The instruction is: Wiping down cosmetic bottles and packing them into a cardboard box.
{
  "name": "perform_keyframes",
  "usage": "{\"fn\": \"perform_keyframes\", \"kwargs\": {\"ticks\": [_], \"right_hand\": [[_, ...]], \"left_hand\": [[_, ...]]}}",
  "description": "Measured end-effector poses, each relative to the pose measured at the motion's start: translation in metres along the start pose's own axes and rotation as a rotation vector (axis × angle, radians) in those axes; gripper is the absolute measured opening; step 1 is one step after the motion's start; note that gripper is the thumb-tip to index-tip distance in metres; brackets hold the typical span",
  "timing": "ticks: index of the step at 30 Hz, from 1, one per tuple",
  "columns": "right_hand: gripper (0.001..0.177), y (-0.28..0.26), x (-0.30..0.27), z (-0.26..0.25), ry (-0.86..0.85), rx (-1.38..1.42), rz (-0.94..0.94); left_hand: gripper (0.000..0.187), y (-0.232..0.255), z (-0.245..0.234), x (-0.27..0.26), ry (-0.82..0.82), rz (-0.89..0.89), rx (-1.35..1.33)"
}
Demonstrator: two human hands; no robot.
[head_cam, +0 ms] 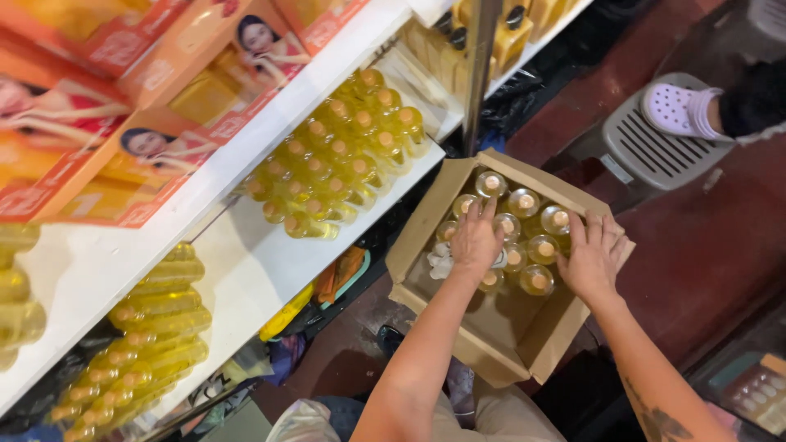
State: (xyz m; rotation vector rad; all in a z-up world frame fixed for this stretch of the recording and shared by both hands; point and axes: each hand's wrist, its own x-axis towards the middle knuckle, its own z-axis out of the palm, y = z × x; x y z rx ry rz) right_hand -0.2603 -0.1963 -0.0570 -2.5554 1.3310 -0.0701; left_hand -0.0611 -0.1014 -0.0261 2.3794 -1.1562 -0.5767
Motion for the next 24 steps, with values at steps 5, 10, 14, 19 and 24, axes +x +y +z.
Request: {"fn": "perform_keyframes", "kwargs": {"ticks": [5, 10, 14, 19, 24], "right_hand": [[0.085, -0.059, 0.019, -0.028, 0.105, 0.058, -0.209], [0.077, -0.136, 0.038, -0.063, 0.194, 0.117, -0.441], [0.076, -0.206, 0.044, -0.087, 0.234, 0.161, -0.625], [0.076, -0.296, 0.033, -0.115, 0.243, 0.215, -0.836], [0.077, -0.380, 0.009, -0.129, 0.243, 0.241, -1.048]], "left_hand": [[0.065, -0.023, -0.037, -0.005, 0.257, 0.008, -0.024], [0.068, -0.043, -0.111, -0.026, 0.372, -0.101, -0.051], [0.065, -0.078, -0.154, -0.048, 0.617, -0.128, -0.028], [0.059, -0.116, -0.219, -0.088, 0.819, -0.226, -0.056], [0.053, -0.153, -0.278, -0.133, 1.028, -0.288, -0.096]]}}
